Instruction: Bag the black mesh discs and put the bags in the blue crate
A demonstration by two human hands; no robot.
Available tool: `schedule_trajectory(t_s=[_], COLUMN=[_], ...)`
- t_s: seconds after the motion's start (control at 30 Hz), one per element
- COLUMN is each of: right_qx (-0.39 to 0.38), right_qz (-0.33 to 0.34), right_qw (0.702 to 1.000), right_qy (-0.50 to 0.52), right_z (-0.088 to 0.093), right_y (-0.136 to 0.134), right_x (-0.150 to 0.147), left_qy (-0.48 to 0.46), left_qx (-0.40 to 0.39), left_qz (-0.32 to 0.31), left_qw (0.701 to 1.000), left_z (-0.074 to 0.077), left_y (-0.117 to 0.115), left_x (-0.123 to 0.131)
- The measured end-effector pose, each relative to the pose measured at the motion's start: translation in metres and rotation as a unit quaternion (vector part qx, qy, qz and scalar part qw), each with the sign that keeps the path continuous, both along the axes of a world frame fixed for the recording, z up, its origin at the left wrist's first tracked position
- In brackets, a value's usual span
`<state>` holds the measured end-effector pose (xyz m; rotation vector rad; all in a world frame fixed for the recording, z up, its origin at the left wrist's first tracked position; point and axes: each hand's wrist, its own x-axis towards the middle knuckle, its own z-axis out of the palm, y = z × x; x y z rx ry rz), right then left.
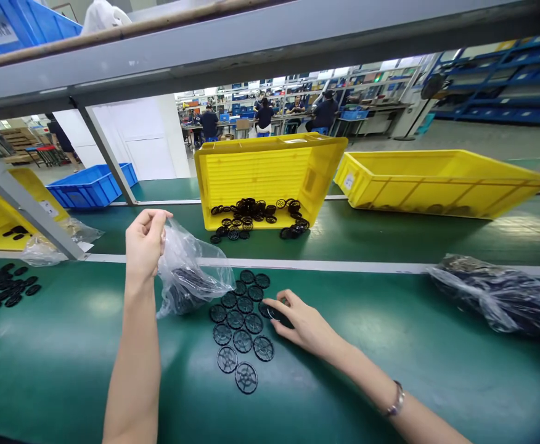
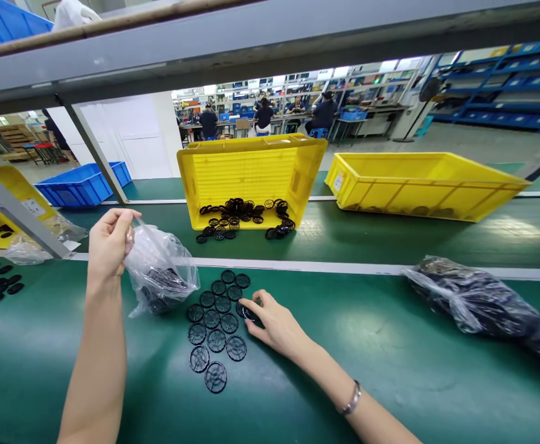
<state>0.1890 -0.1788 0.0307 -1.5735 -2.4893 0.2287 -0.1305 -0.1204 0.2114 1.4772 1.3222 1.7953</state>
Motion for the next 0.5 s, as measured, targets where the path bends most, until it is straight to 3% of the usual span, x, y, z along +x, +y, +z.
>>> schedule_trajectory(t_s=[0.17,0.33,0.5], right_qx=[-0.028,-0.044,-0.051], right_qz=[0.0,-0.045,0.028], right_qw=[0.999,0.998,0.998], right_qy=[-0.016,0.015,-0.008], right_z=[-0.008,0.008,0.007], right_y=[0.017,0.05,0.089], right_x=[-0.003,0.005,0.006], left_qy=[-0.005,-0.012,-0.035], left_qx=[-0.023,-0.036,-0.04], left_qz=[-0.011,-0.013,-0.019], left_qw=[1.0,0.999,0.998], left_z=[-0.015,-0.021,-0.019], left_y=[-0.005,0.001,0.005], left_x=[0.005,0.003,0.0])
